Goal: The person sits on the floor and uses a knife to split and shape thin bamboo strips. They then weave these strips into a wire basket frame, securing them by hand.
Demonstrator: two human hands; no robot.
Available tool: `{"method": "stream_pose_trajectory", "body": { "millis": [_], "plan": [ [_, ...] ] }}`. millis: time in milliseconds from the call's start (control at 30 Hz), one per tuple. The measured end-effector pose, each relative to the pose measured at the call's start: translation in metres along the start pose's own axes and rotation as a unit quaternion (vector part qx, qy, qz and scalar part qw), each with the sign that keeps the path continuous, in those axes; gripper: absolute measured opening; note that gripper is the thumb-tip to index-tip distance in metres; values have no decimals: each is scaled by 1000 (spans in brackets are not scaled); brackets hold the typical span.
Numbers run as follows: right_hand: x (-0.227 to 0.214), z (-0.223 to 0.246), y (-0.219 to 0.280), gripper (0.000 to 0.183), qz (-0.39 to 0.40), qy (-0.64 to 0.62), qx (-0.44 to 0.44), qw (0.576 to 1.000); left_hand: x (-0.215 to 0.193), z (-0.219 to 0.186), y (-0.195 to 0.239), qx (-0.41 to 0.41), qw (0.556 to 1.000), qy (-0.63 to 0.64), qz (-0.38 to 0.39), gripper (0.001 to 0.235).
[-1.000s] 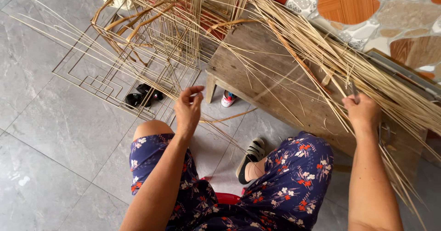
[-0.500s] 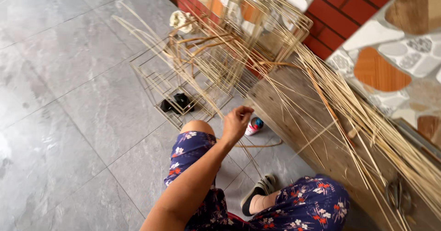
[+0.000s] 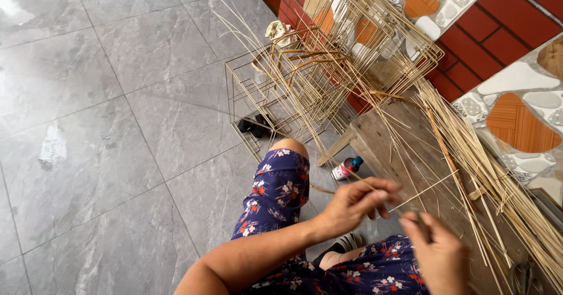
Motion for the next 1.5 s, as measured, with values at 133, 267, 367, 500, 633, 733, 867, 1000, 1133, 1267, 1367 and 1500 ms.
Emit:
{"method": "stream_pose_trajectory", "body": {
  "millis": [133,267,367,500,633,733,867,1000,1133,1267,1367,1500],
  "plan": [
    [20,-1,23,20,39,-72,20,996,-64,-36,26,33,994,-26,-102,28],
    [23,-55,47,19,92,-5,101,991,-161,-76,74,15,970,-69,-234,29],
    [44,-107,66,20,163,53,171,970,-202,-93,104,2,954,-91,-285,32],
    [68,-148,81,26,229,3,161,960,-229,-97,132,-21,940,-82,-331,34],
    [72,-186,90,26,264,33,226,937,-247,-97,142,-19,932,-90,-350,33],
    [63,-188,93,22,260,15,213,942,-258,-97,139,-24,928,-108,-354,33],
    [54,-175,97,16,267,-13,224,937,-262,-91,128,-124,912,-212,-327,32],
    [42,-115,92,17,221,-41,147,963,-219,-91,119,-232,793,-545,-139,33],
    [33,-37,94,16,111,-38,108,987,-81,-119,95,146,784,-603,23,24],
    [28,42,98,14,56,-63,-5,996,13,-122,95,246,779,-556,151,37],
    [21,60,99,14,27,-54,-10,998,44,-112,84,222,770,-557,219,41],
    [17,57,97,19,44,-125,-5,991,46,-105,70,188,769,-571,216,26]
  ]
}}
Point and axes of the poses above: each hand's wrist, its own y-axis away from the middle knuckle, its own x-axis out of the palm, z = x × y, the point moved 9 cm from there along -y, towards the middle knuckle, and after that the axes turned 12 degrees about x, right-handed, at the moved point
